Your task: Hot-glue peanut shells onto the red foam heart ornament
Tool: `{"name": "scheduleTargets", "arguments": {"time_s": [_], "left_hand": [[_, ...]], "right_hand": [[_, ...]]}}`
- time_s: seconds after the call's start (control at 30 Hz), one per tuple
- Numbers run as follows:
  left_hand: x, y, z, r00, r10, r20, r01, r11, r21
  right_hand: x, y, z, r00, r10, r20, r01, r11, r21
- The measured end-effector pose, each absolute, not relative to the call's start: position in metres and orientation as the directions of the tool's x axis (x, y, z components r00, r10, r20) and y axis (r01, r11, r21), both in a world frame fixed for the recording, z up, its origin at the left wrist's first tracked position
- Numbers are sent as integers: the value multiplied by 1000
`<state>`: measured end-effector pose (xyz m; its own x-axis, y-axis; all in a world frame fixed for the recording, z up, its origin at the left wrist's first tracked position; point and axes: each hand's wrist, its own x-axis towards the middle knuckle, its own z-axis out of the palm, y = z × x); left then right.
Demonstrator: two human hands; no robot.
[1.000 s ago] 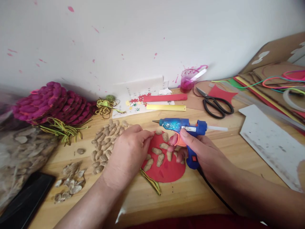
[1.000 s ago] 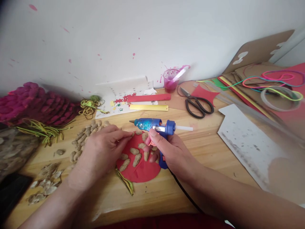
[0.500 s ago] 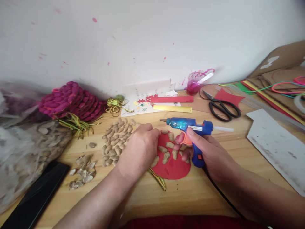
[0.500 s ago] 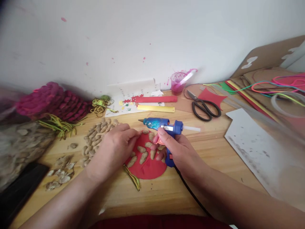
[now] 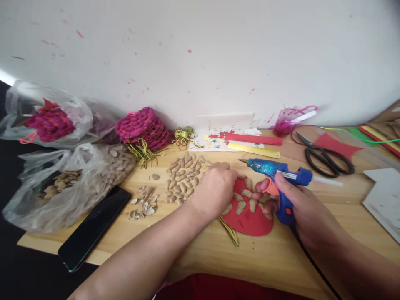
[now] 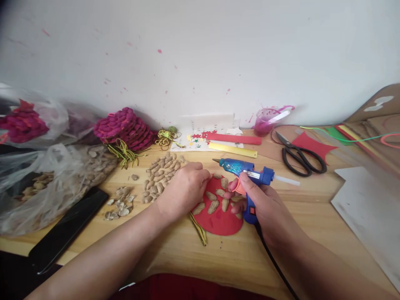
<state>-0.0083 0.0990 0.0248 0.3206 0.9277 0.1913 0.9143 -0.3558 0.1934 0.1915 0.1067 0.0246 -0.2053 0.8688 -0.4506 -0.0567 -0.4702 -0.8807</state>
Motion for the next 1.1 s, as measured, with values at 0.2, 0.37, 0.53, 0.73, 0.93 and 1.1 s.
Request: {"name": "scheduleTargets", "arguments": {"time_s": [0.2, 0.37, 0.53, 0.73, 0.93, 1.1], "left_hand": [[-8, 100, 25, 305, 938, 164, 924, -334, 188], [-8, 101, 26, 308, 941, 139, 924, -331, 193], [-9, 102, 27, 307, 941, 144, 919, -332, 213], [-8, 103, 29, 295, 947, 124, 923, -316, 220], [-8, 102, 31, 297, 947, 125, 926, -318, 206], [-9, 103, 31, 299, 945, 133, 927, -321, 194]], "right_hand": [[192, 107, 24, -215, 872, -440, -87, -466, -881], [191, 110, 27, -175, 887, -428, -105, -449, -887], [192, 113, 30, -187, 918, -350, -150, -379, -913], [196, 120, 24, -163, 949, -271, -179, -299, -937], [198, 125, 22, -148, 962, -229, -160, -252, -955], [198, 128, 21, -158, 966, -205, -160, -230, -960]]}}
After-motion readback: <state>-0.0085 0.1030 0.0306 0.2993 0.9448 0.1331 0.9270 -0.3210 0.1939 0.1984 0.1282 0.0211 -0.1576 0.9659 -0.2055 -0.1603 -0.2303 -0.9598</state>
